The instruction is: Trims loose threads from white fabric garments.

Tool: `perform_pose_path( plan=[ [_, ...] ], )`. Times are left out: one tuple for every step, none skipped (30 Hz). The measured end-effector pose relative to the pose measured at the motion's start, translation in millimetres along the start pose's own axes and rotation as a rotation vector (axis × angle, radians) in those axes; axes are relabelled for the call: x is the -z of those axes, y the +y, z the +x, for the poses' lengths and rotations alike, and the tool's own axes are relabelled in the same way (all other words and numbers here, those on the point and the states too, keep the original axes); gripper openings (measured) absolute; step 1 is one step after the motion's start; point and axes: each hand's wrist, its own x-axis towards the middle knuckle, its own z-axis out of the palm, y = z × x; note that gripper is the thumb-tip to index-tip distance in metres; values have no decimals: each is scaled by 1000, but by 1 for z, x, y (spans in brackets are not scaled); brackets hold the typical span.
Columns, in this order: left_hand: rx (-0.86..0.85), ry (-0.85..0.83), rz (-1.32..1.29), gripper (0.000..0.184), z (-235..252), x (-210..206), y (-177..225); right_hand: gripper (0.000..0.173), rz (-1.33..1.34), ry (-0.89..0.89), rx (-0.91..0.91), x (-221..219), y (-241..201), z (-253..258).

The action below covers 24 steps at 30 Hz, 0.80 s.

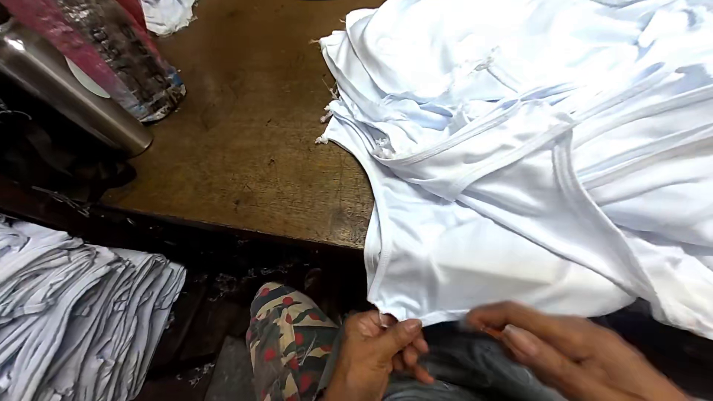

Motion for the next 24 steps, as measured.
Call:
perform_pose_path(
  plan=[
    [-12,5,52,12,-4,4,-3,52,45,-64,-46,-6,6,-6],
    [-28,8,90,14,-8,7,-5,51,72,-97,-93,-11,13,-10],
    [-47,-2,120,14,-12,11,-8,49,82,-114,-135,-15,19,-13],
    [-68,-22,140,14,-16,15,-10,47,75,-125,-169,-18,22,-14],
    [-88,-48,163,14,-19,19,-11,46,66,-139,-192,-20,23,-14],
    [-109,-71,192,14,-22,21,-11,45,62,-155,-203,-22,23,-14],
    [-131,-88,228,15,-25,23,-11,45,56,-172,-208,-24,21,-13],
    [-153,-98,266,16,-27,24,-11,45,50,-185,-206,-26,20,-12],
    [-171,-101,295,16,-28,25,-12,45,42,-193,-202,-29,18,-10],
    [-183,-101,315,17,-30,25,-12,44,31,-196,-201,-31,17,-8],
    [-191,-101,324,17,-31,26,-12,44,23,-196,-201,-33,17,-7],
    [-196,-103,326,18,-32,27,-12,45,16,-194,-202,-36,17,-5],
    [-200,-107,327,18,-32,28,-12,45,7,-191,-202,-38,17,-4],
    [-204,-113,327,18,-33,29,-13,46,-5,-188,-198,-39,17,-3],
    [-210,-123,330,19,-33,30,-14,47,-22,-185,-192,-40,17,-2],
    [-213,-133,339,20,-33,31,-14,47,-40,-184,-186,-41,17,-2],
    [-216,-146,348,21,-33,32,-14,47,-53,-183,-182,-41,17,-1],
    [-220,-160,349,21,-32,33,-14,47,-55,-180,-182,-40,17,-1],
    [-220,-171,344,21,-32,34,-14,47,-54,-179,-182,-38,17,0],
    [-213,-179,333,21,-32,35,-13,47,-48,-183,-184,-35,18,0],
    [-205,-186,323,21,-32,35,-13,47,-40,-190,-181,-32,19,1],
    [-196,-194,312,21,-32,36,-13,47,-35,-193,-168,-30,21,1],
    [-188,-203,305,21,-32,36,-13,47,-34,-198,-156,-29,23,2],
    [-183,-213,299,21,-32,37,-13,47,-34,-208,-150,-28,23,3]
  ],
)
